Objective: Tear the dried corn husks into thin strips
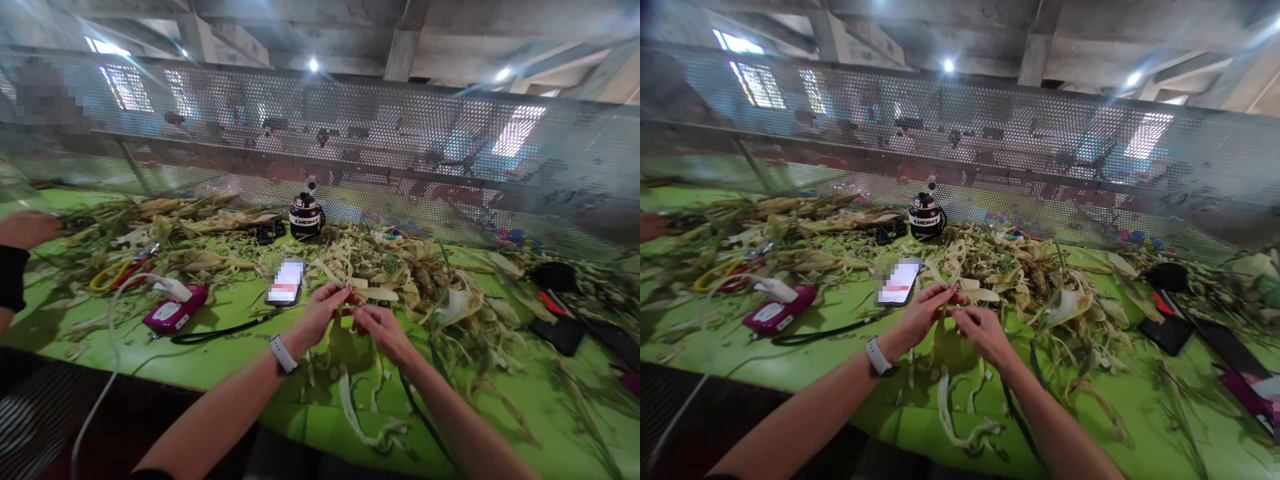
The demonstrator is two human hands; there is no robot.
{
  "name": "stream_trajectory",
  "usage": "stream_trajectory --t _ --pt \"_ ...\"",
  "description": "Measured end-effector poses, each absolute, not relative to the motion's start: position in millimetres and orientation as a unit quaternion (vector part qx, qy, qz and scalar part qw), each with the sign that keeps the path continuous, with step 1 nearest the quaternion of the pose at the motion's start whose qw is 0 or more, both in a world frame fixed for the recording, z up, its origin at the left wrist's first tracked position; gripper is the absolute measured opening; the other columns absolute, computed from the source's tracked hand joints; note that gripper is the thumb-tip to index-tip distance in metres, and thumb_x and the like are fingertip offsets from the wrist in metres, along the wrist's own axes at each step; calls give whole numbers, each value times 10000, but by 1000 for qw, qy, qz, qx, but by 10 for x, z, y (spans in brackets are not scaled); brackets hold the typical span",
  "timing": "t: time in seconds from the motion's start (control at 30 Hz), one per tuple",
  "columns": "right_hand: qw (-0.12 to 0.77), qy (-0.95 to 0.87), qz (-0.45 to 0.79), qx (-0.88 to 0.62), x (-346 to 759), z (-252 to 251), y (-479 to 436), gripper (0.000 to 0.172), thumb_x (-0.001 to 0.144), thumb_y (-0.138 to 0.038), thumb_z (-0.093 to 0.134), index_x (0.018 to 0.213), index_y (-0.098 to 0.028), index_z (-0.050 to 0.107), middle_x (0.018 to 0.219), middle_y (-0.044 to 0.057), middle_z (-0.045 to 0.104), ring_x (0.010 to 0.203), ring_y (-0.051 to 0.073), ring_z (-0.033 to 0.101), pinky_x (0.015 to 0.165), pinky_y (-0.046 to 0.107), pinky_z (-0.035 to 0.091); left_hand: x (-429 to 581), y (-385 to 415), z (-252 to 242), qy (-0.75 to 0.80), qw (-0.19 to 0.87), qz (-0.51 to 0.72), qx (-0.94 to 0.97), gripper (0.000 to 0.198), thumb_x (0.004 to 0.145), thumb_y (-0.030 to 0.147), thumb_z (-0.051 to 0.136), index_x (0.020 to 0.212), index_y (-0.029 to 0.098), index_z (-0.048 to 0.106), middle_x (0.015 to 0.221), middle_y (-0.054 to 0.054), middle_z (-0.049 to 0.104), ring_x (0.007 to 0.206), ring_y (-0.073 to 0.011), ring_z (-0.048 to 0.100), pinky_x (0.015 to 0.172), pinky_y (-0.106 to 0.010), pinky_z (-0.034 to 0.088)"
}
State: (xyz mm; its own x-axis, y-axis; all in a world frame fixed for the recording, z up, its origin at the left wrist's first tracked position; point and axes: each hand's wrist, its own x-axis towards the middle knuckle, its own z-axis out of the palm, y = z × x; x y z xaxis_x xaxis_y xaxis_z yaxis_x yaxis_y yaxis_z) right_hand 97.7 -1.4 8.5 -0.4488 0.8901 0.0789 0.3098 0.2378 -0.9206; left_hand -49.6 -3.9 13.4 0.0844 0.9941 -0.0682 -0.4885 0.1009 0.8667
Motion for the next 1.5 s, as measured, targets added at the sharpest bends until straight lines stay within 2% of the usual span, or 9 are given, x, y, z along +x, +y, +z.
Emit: stream_trajectory --t 0.07,0.2,0.4,0.63,0.8,0.97,1.17,1.33,1.5 --pt "367 -639 498 -458 1003 90 35 517 799 -629 419 565 -174 491 502 -22 440 477 102 389 469 231 299 -499 -61 156 375 647 558 360 294 637 396 738 750 148 629 713 -19 653 683 -131 614 613 -236 493" --pt "439 -586 489 -474 1029 66 102 470 792 -630 439 618 -194 454 492 -45 396 439 92 327 428 223 259 -496 -70 142 400 615 528 428 338 638 430 728 798 153 620 672 -12 649 611 -115 598 474 -180 404" --pt "348 -765 366 -399 1041 50 76 439 851 -528 421 581 -185 467 532 -24 433 516 107 393 500 225 322 -506 -16 84 416 582 524 461 364 621 452 726 761 141 597 658 -2 620 569 -101 558 460 -185 382" --pt "348 -799 309 -380 1043 71 38 414 883 -407 404 536 -184 369 525 -42 334 505 86 332 498 215 267 -521 -8 110 417 554 532 487 324 664 447 689 734 155 567 589 44 536 485 -59 429 455 -188 329" --pt "341 -829 270 -351 1017 85 -9 432 867 -412 423 508 -184 348 512 -44 311 493 86 300 509 228 245 -521 -5 80 422 542 539 487 330 670 448 682 722 153 542 599 46 515 496 -59 411 461 -188 312" --pt "380 -709 439 -400 1122 113 16 544 842 -609 332 559 -174 495 496 -17 433 467 107 398 481 234 301 -531 2 36 401 595 475 509 339 688 449 676 807 151 565 652 39 527 509 -50 397 476 -181 295" --pt "403 -555 569 -453 1133 89 140 636 790 -725 258 542 -181 477 456 -25 398 404 92 318 402 232 232 -466 -54 11 316 606 466 562 366 660 432 716 867 153 601 768 -21 604 721 -130 537 676 -244 415" --pt "465 -629 409 -470 1098 102 156 467 754 -607 510 551 -190 452 508 -36 381 478 101 336 455 242 273 -456 -71 7 315 588 452 592 317 707 408 681 889 153 629 803 -34 610 711 -134 542 678 -251 440" --pt "474 -691 326 -437 1098 113 112 409 820 -501 473 557 -188 472 578 -16 389 534 114 377 497 248 312 -499 -27 -12 338 524 425 656 285 757 432 613 719 151 644 631 -11 575 582 -117 507 578 -235 426"
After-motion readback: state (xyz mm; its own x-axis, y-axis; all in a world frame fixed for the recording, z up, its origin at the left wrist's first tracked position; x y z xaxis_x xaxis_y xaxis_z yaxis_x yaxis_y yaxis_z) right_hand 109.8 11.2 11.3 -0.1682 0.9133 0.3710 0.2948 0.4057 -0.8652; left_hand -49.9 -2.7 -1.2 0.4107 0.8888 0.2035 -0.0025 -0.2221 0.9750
